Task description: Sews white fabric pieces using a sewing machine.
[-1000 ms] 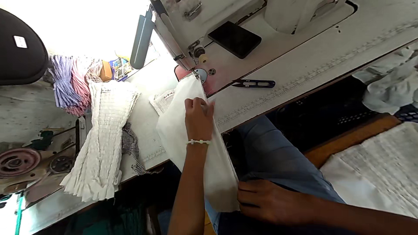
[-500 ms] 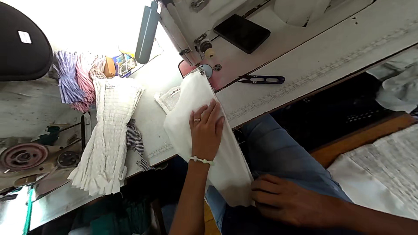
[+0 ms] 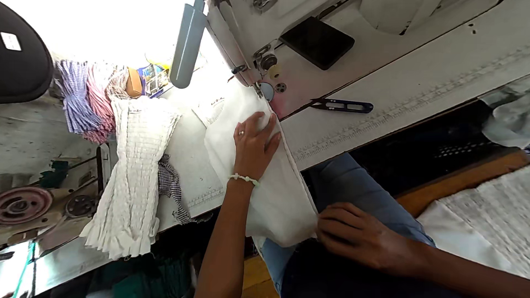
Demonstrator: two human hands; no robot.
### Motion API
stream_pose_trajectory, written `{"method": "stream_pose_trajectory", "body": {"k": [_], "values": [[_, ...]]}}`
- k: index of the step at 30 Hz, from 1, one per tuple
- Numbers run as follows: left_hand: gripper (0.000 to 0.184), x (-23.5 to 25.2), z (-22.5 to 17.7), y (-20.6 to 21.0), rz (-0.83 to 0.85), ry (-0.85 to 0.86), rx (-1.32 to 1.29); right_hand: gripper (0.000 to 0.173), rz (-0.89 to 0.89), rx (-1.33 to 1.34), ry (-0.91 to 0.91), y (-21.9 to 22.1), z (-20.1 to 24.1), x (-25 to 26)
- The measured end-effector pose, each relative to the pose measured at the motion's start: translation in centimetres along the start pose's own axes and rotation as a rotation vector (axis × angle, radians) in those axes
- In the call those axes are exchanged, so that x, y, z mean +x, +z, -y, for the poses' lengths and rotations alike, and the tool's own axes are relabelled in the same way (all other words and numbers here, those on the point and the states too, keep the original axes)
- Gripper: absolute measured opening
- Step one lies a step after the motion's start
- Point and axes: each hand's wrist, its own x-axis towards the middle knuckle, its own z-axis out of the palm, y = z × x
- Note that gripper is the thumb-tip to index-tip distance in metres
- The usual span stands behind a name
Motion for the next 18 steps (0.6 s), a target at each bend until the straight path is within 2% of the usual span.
{"method": "stream_pose_trajectory", "body": {"k": [6,9,13,16,18], "values": [[0.039,2.5,2.0,0.0,-0.018,0.088,0.055,0.013,-0.02,-0.06,0.042,0.7,-1.1,1.9],[0.037,2.6,0.9,-0.8,0.0,0.065,0.195,0.014,-0.011,-0.074,0.047,0.9,-1.7,2.6],[0.025,-0.6,-5.3,-1.2,-0.045,-0.175,0.123,0.014,-0.034,-0.075,0.051,0.8,-1.9,2.9],[0.022,-4.5,-5.7,0.7,-0.197,-0.13,0.018,0.013,-0.044,-0.083,0.073,0.7,-1.5,3.0],[0.023,-6.2,-4.3,0.9,-0.21,-0.058,-0.053,0.013,-0.044,-0.079,0.074,0.6,-1.4,3.2]]}}
